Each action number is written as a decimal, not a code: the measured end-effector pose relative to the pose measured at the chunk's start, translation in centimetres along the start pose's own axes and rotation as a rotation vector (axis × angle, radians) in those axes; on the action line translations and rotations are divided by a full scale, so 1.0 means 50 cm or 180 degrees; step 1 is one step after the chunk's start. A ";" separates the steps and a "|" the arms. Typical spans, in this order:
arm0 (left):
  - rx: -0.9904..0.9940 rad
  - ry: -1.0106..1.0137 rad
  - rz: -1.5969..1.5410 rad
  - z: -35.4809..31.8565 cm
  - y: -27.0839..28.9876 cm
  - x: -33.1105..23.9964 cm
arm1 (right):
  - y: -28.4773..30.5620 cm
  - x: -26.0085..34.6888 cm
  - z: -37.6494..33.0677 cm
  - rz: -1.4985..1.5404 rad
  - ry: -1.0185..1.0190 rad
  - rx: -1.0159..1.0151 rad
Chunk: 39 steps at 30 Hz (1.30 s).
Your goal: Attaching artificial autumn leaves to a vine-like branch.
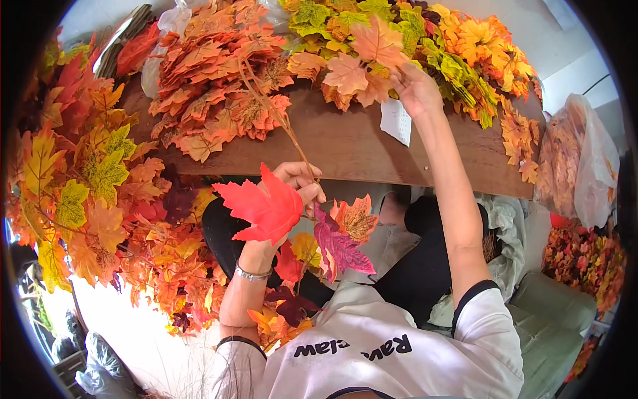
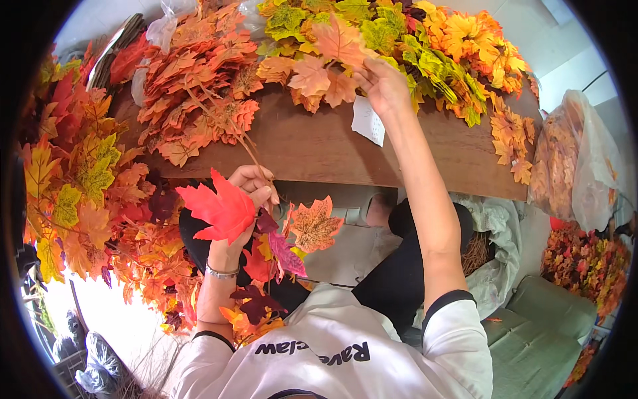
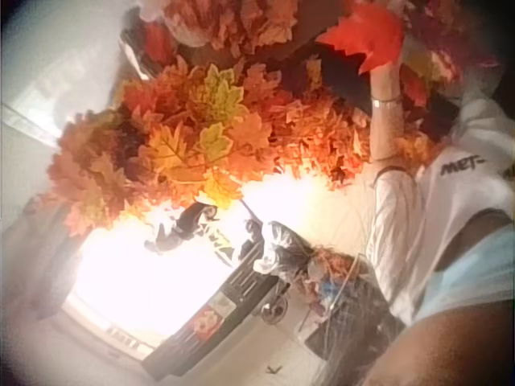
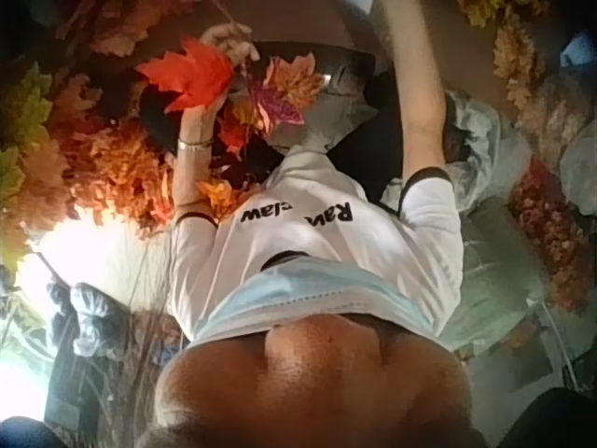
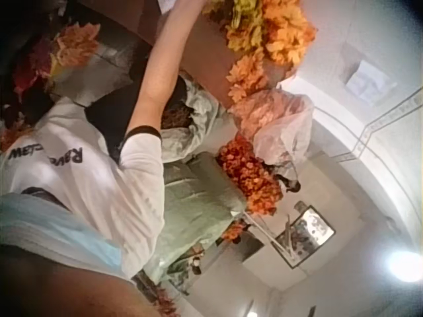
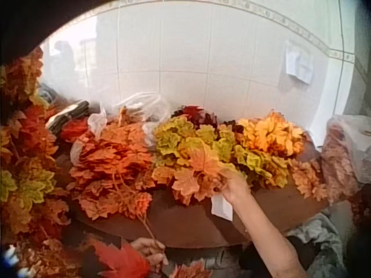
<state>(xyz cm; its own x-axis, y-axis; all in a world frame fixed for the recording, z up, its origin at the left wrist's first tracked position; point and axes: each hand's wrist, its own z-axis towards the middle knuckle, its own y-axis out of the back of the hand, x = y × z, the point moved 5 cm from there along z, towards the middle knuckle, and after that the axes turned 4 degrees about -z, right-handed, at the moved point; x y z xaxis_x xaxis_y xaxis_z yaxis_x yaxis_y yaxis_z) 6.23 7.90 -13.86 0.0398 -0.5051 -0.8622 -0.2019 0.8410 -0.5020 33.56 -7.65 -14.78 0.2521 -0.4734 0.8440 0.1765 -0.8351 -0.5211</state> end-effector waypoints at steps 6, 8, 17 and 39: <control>-0.0027 0.0041 -0.0017 0.000 -0.008 -0.003 | -0.082 -0.013 0.052 -0.1145 0.0045 0.0374; -0.0020 0.0038 -0.0015 -0.001 -0.010 -0.006 | -0.069 -0.004 0.051 -0.1937 0.0673 0.0076; -0.0055 0.0113 -0.0015 -0.004 -0.006 -0.013 | -0.199 -0.018 -0.030 -0.3594 0.2111 0.0709; 0.0075 0.0063 0.0067 -0.008 0.000 -0.014 | -0.252 0.066 0.037 -0.4235 0.2165 0.1592</control>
<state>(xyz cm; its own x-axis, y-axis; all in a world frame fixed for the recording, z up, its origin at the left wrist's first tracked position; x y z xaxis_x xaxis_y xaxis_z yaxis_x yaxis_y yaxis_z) 5.83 8.20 -13.22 0.0162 -0.4907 -0.8712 -0.1792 0.8558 -0.4853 33.95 1.86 -5.65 -0.7673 0.3481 0.5386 0.2333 -0.6307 0.7401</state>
